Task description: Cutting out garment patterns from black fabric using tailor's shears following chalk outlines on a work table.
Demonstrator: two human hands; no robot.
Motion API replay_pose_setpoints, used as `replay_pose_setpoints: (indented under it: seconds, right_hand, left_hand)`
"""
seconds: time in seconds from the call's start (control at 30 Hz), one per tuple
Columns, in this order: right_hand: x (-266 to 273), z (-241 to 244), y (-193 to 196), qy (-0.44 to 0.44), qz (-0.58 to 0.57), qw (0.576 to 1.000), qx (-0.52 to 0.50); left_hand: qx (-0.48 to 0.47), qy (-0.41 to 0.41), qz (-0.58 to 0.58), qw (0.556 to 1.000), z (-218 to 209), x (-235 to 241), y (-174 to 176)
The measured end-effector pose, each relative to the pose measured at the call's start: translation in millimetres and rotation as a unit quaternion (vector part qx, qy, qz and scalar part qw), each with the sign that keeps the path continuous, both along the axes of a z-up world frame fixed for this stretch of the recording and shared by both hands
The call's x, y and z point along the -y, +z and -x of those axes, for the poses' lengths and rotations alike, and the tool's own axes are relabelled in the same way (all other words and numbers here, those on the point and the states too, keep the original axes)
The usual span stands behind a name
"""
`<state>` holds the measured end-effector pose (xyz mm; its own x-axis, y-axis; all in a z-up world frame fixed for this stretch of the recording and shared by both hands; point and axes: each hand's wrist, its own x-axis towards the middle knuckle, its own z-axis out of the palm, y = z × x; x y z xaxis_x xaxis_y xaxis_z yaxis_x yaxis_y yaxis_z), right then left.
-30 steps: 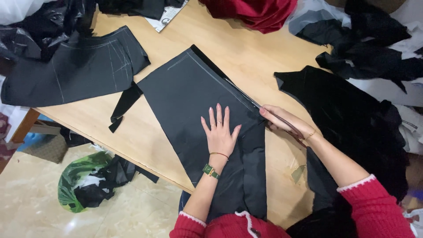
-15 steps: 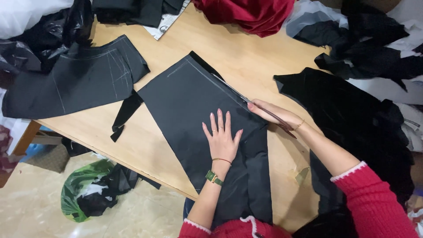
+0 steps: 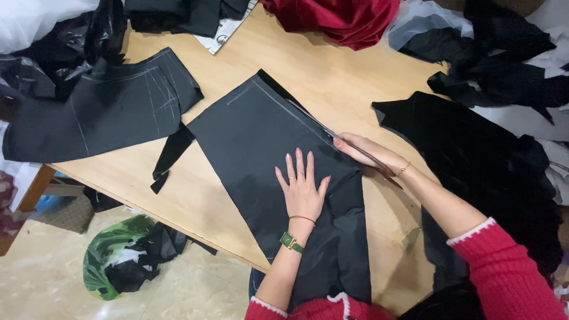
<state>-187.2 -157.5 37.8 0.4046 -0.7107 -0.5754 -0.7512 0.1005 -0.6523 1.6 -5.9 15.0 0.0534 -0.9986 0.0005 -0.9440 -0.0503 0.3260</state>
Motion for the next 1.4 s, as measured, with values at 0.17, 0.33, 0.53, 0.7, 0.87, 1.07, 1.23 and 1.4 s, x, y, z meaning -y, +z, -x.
replay_pose_setpoints:
  seconds: [0.17,0.33,0.53,0.7,0.87,1.07,1.23,1.4]
  right_hand:
    - [6,-23,22,0.003,0.000,1.000,0.005]
    - [6,-36,37,0.010,-0.008,1.000,0.002]
    - [16,-33,15,0.010,0.013,1.000,-0.016]
    - [19,-30,6,-0.001,0.019,1.000,-0.007]
    - [16,-30,12,0.010,0.025,1.000,-0.012]
    - [7,-43,39,0.009,0.022,0.999,-0.028]
    - [9,-54,44,0.008,0.013,0.999,-0.036]
    - [22,-64,27,0.007,0.013,0.999,-0.033]
  left_hand:
    - [-0.005,0.001,-0.008,1.000,0,1,2]
    - [-0.009,0.007,-0.003,1.000,-1,1,-1]
    - [-0.005,0.008,0.019,1.000,-1,0,-3]
    - [-0.009,0.022,0.069,0.997,0,1,0]
    - [-0.008,0.042,0.134,0.990,-48,71,19]
    - [0.086,0.061,0.171,0.980,-131,190,-38]
    - [0.091,0.021,0.129,0.987,-152,212,-59]
    - [0.086,0.021,0.079,0.993,-152,211,-52]
